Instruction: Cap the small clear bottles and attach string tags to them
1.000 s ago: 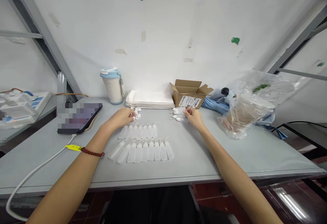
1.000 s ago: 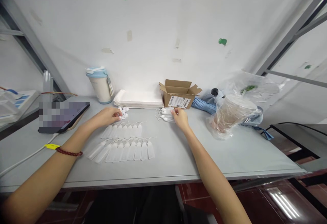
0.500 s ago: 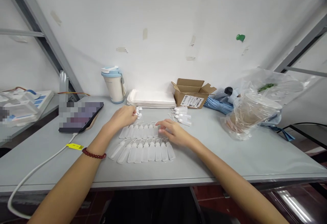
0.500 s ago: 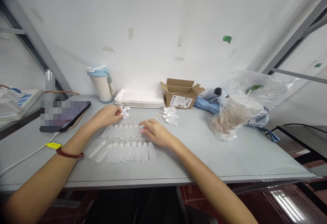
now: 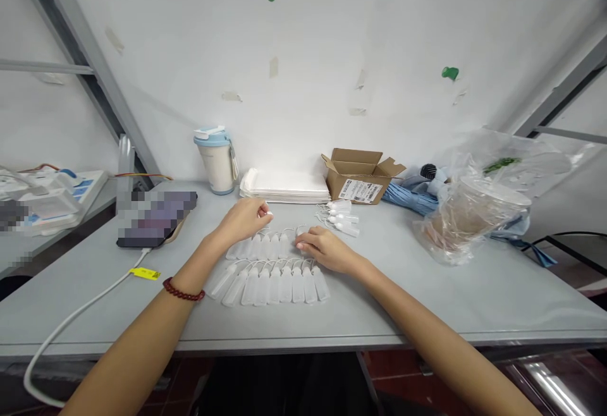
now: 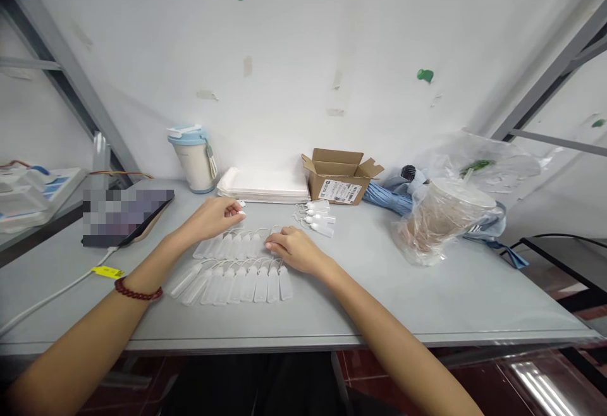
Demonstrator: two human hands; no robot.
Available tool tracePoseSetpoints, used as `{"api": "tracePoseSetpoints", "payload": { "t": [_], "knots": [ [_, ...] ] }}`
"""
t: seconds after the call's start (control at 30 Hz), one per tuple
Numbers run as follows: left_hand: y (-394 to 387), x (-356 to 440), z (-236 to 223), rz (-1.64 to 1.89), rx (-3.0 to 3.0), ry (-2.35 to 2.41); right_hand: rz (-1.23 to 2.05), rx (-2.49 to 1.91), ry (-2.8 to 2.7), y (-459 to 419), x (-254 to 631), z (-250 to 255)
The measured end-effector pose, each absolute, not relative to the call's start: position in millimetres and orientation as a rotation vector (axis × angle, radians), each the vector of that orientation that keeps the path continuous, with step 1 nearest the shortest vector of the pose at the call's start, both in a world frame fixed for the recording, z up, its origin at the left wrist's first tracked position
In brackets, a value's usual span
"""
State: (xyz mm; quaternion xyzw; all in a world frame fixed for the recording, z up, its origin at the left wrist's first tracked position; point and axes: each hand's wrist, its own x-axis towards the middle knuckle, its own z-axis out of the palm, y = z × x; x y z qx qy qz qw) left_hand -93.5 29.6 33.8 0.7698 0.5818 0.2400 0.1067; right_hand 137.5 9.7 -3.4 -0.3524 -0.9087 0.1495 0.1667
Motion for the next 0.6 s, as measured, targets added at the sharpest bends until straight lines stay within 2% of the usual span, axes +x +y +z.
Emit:
{"api": "tracePoseSetpoints", "payload": {
  "t": [0.27, 0.6],
  "knots": [
    [23, -76, 31, 0.747, 1.924, 1.326, 0.333, -0.925, -2.377, 12, 140, -6],
    [15, -62, 35, 0.865, 1.521, 1.159, 0.58, -0.847, -2.229, 5, 136, 1]
  ]
}}
